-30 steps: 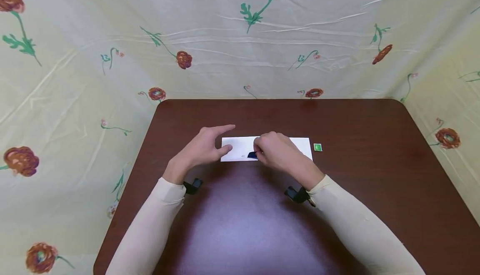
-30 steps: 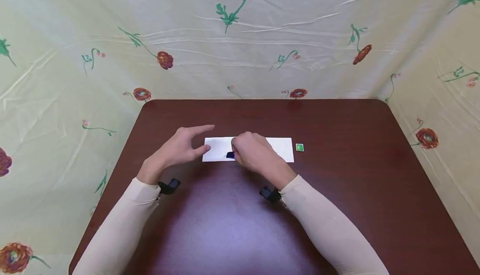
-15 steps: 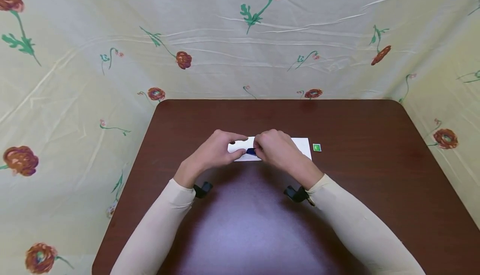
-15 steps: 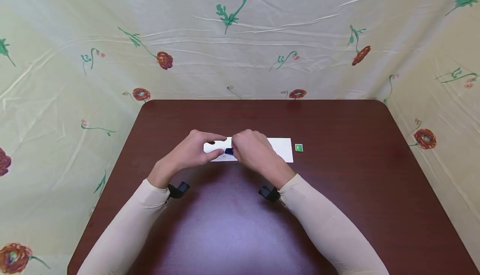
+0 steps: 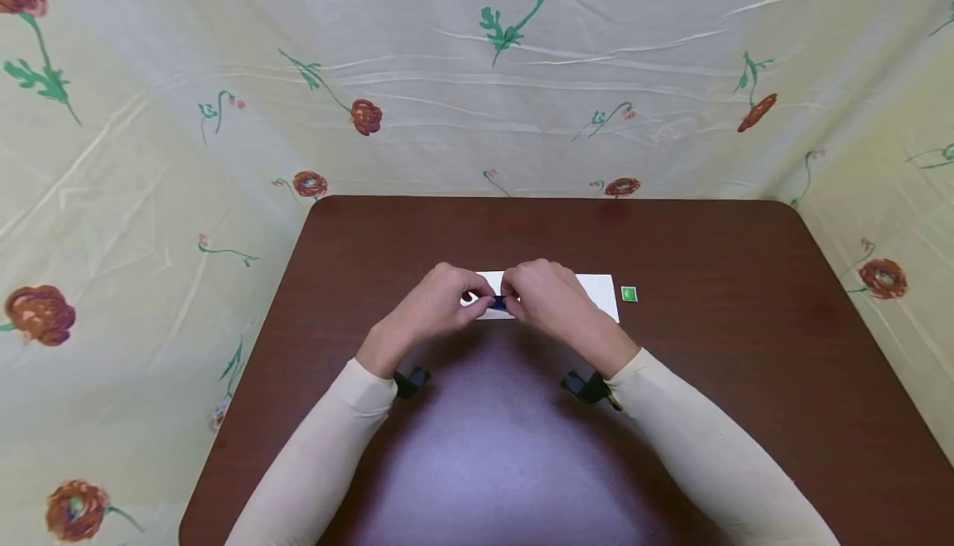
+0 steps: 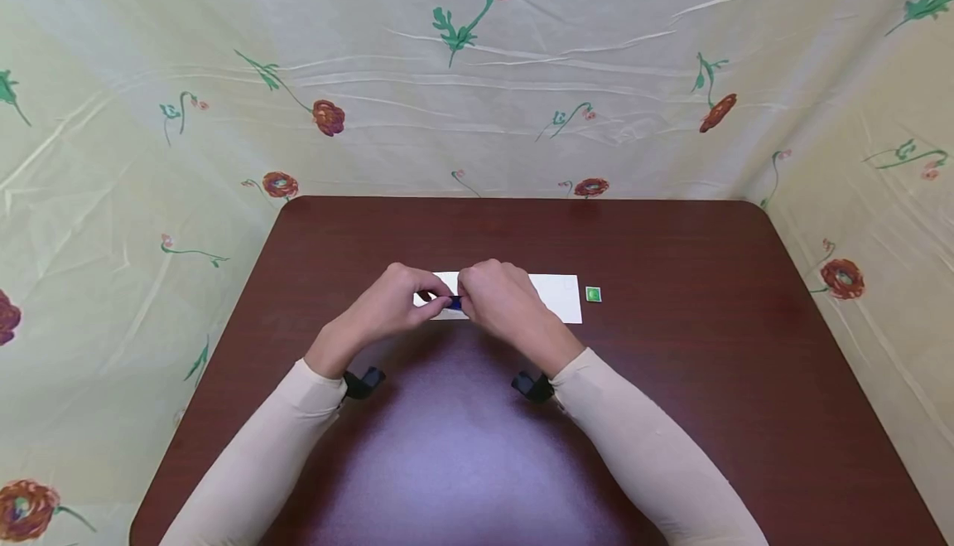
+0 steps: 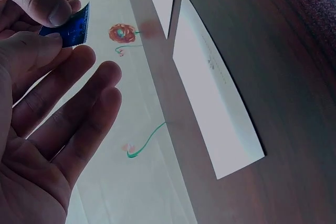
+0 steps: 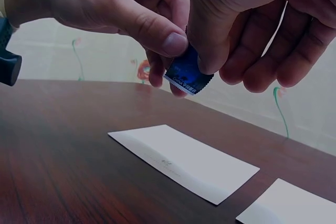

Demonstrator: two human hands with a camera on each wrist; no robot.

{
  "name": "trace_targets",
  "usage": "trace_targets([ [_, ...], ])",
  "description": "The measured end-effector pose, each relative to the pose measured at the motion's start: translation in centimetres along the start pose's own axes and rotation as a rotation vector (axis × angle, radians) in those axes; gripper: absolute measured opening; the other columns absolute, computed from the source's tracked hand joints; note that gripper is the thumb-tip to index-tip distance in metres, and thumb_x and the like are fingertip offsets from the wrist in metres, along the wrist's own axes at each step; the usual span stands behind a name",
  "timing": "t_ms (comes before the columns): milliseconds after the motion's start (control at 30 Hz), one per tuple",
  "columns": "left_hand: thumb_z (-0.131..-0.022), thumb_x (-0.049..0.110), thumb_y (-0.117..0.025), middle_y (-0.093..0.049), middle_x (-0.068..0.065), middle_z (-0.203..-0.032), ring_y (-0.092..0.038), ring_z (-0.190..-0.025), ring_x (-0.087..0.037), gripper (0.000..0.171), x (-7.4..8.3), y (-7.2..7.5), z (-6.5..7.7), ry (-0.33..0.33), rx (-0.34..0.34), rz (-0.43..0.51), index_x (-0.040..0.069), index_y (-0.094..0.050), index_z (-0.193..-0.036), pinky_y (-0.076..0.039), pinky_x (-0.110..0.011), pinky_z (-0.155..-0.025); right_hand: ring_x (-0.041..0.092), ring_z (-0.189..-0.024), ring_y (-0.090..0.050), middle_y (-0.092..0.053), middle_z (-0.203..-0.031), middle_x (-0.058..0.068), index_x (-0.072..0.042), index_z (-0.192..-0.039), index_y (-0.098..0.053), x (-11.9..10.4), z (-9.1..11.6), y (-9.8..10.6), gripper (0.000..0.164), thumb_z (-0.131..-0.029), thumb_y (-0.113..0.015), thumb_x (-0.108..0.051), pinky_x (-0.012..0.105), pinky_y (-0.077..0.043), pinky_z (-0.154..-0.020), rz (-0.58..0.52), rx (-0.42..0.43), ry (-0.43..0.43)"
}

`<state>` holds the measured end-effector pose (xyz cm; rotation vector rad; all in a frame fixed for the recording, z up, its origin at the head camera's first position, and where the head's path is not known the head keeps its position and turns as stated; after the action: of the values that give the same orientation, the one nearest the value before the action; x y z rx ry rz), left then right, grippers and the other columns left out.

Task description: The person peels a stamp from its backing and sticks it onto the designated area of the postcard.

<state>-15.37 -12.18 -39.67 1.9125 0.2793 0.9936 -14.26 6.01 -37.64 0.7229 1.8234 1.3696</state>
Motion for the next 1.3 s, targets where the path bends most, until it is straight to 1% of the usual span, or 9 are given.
trace_targets([
  [167,-0.088,0.012,-0.073,-0.07,0.01,-0.076,-0.062,-0.069,-0.002,0.006,0.1,-0.1,0.4,0.017,0.025,0.01,0.014,-0.077,-0.085,-0.056,-0.028,-0.067,0.014,-0.063,-0.057,-0.064,-0.072,-0.006,-0.018,-0.082,-0.07,0.0,0.2,-0.1,0.005,-0.085,-0.071,-0.015,0.031,-0.049,-0.056,-0.009,0.012,0.004],
  [400,-0.089,0.013,-0.074,-0.071,0.007,-0.08,-0.06,-0.069,-0.005,0.004,-0.3,-0.2,0.9,0.049,0.04,0.03,0.013,-0.078,-0.089,-0.058,-0.036,-0.068,0.013,-0.063,-0.055,-0.064,-0.074,-0.006,-0.017,-0.082,-0.07,0.3,0.4,-0.1,0.004,-0.086,-0.072,-0.017,0.029,-0.048,-0.056,-0.011,0.02,0.0],
  [500,-0.089,0.013,-0.074,-0.072,0.007,-0.083,-0.061,-0.07,-0.005,0.004,-0.4,-0.1,1.1,0.058,0.045,0.026,0.014,-0.078,-0.09,-0.057,-0.034,-0.068,0.013,-0.064,-0.055,-0.065,-0.076,-0.004,-0.016,-0.084,-0.07,0.4,0.5,-0.2,0.004,-0.087,-0.073,-0.019,0.029,-0.048,-0.057,-0.022,0.024,0.002],
  [667,-0.09,0.014,-0.074,-0.073,0.007,-0.083,-0.061,-0.071,-0.004,0.004,-0.6,-0.1,1.2,0.059,0.05,0.003,0.014,-0.077,-0.09,-0.055,-0.027,-0.066,0.015,-0.069,-0.055,-0.069,-0.082,-0.001,-0.015,-0.09,-0.072,0.4,0.7,-0.5,0.005,-0.088,-0.073,-0.019,0.03,-0.05,-0.063,-0.065,0.036,0.035],
  [867,-0.091,0.014,-0.072,-0.075,0.006,-0.087,-0.065,-0.075,-0.005,0.006,-0.8,-0.3,1.3,0.067,0.051,0.024,0.014,-0.077,-0.093,-0.058,-0.033,-0.07,0.013,-0.068,-0.053,-0.066,-0.078,-0.006,-0.016,-0.088,-0.073,0.3,0.8,-1.1,0.004,-0.089,-0.072,-0.02,0.028,-0.047,-0.062,-0.094,0.055,0.076],
  [1067,-0.089,0.015,-0.074,-0.075,0.0,-0.092,-0.071,-0.085,-0.017,0.009,-1.0,-0.3,1.3,0.111,0.113,0.018,0.01,-0.076,-0.095,-0.059,-0.035,-0.076,0.011,-0.066,-0.051,-0.064,-0.076,-0.007,-0.017,-0.085,-0.071,0.0,0.8,-1.3,0.004,-0.088,-0.071,-0.016,0.027,-0.045,-0.059,-0.112,0.085,0.117],
  [1133,-0.088,0.018,-0.076,-0.073,0.001,-0.087,-0.07,-0.081,-0.016,0.008,-1.0,-0.2,1.3,0.138,0.136,-0.005,0.01,-0.075,-0.092,-0.058,-0.034,-0.074,0.011,-0.066,-0.052,-0.064,-0.075,-0.007,-0.017,-0.084,-0.071,-0.2,0.8,-1.3,0.004,-0.088,-0.071,-0.016,0.027,-0.045,-0.058,-0.12,0.088,0.126],
  [1200,-0.086,0.02,-0.077,-0.07,0.004,-0.078,-0.066,-0.072,-0.013,0.008,-1.0,-0.2,1.4,0.167,0.151,-0.028,0.013,-0.073,-0.086,-0.056,-0.03,-0.066,0.011,-0.067,-0.052,-0.064,-0.074,-0.008,-0.017,-0.084,-0.071,-0.3,0.8,-1.3,0.005,-0.088,-0.071,-0.017,0.027,-0.046,-0.059,-0.123,0.09,0.133],
  [1300,-0.086,0.02,-0.075,-0.063,0.01,-0.065,-0.057,-0.06,-0.005,0.009,-0.9,-0.3,1.4,0.196,0.128,-0.026,0.017,-0.072,-0.078,-0.049,-0.024,-0.058,0.01,-0.068,-0.054,-0.064,-0.075,-0.008,-0.018,-0.084,-0.07,-0.4,0.8,-1.4,0.004,-0.088,-0.07,-0.016,0.028,-0.047,-0.06,-0.118,0.095,0.14],
])
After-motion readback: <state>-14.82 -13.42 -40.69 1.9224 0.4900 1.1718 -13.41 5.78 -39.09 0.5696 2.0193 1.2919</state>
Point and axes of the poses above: each hand's wrist, its own z-axis away from the middle knuckle, its own y-axis out of the back of the hand, x = y × z, the point moved 2 cm from there along -z, towards the middle knuckle
